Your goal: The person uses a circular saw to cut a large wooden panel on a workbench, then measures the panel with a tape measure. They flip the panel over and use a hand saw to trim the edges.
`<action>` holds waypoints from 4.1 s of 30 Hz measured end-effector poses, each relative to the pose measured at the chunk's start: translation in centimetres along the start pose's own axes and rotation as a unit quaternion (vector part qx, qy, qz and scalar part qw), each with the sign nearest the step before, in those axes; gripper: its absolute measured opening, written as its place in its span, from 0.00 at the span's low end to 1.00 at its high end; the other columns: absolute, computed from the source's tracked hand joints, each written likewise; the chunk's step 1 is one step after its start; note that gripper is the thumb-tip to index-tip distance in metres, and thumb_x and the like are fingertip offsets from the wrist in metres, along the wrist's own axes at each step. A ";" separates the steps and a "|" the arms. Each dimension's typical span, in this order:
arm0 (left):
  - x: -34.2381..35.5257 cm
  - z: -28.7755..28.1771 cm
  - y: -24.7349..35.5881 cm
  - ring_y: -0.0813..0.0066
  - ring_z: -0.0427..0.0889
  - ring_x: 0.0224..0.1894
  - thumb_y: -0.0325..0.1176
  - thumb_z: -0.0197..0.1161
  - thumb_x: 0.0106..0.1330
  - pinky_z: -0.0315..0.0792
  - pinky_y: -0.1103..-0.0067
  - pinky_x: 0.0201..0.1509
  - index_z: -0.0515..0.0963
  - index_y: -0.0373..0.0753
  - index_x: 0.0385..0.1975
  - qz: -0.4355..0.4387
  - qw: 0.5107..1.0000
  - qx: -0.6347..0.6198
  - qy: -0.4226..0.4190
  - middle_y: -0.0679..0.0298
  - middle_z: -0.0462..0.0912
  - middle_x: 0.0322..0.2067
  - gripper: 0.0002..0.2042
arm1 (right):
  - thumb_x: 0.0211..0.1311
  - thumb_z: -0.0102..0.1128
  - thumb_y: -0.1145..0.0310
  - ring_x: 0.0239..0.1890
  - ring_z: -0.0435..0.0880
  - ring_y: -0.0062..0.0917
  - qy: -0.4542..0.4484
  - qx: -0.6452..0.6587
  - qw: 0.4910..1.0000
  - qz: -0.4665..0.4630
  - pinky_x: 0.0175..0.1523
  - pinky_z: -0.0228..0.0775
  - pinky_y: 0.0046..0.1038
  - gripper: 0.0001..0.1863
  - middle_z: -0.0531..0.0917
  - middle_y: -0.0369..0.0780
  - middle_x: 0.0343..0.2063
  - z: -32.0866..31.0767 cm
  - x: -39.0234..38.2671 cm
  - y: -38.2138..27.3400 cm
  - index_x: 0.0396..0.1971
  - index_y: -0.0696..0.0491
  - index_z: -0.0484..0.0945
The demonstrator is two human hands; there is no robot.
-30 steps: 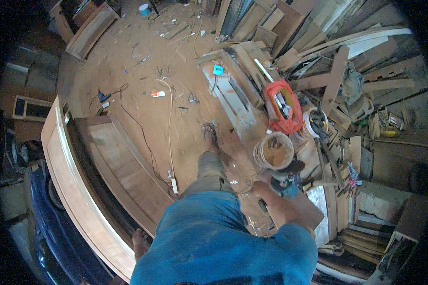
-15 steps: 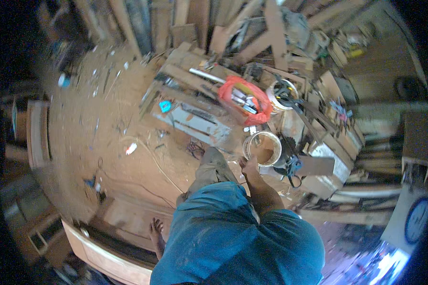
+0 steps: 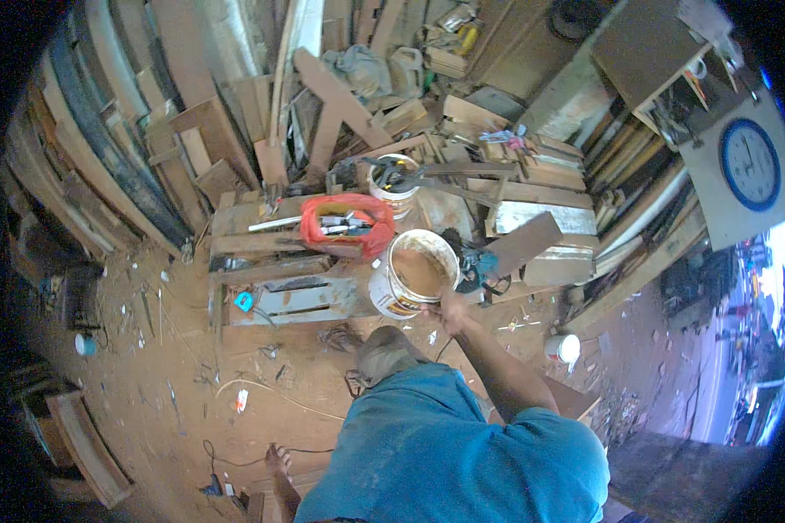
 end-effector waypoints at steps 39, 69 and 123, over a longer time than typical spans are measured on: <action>-16.8 23.3 5.0 0.65 0.84 0.31 0.47 0.59 0.73 0.74 0.74 0.30 0.70 0.41 0.59 -0.032 0.981 0.190 0.007 0.58 0.84 0.43 0.22 | 0.72 0.57 0.54 0.33 0.87 0.38 0.039 0.290 0.918 -0.269 0.37 0.85 0.35 0.29 0.81 0.55 0.46 -10.6 46.3 -61.5 0.60 0.62 0.65; -16.1 29.0 0.7 0.58 0.85 0.38 0.49 0.54 0.75 0.78 0.65 0.39 0.70 0.43 0.62 -0.078 0.991 0.105 0.027 0.54 0.84 0.45 0.23 | 0.67 0.64 0.61 0.25 0.83 0.23 -0.072 -0.209 0.925 -0.309 0.31 0.77 0.26 0.18 0.85 0.41 0.28 4.0 43.3 -36.6 0.47 0.60 0.81; -36.1 27.3 -32.4 0.65 0.84 0.42 0.50 0.54 0.73 0.75 0.65 0.50 0.80 0.41 0.52 -0.203 0.943 -0.234 0.123 0.60 0.85 0.47 0.21 | 0.62 0.66 0.59 0.42 0.87 0.31 -0.540 -0.606 0.473 -0.344 0.49 0.77 0.34 0.26 0.87 0.47 0.38 42.7 12.4 9.0 0.56 0.60 0.77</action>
Point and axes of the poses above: each hand's wrist, its own x-axis towards the middle knuckle, its own z-axis out of the palm, y = z × x, the point moved 6 cm from there along x, towards the middle knuckle
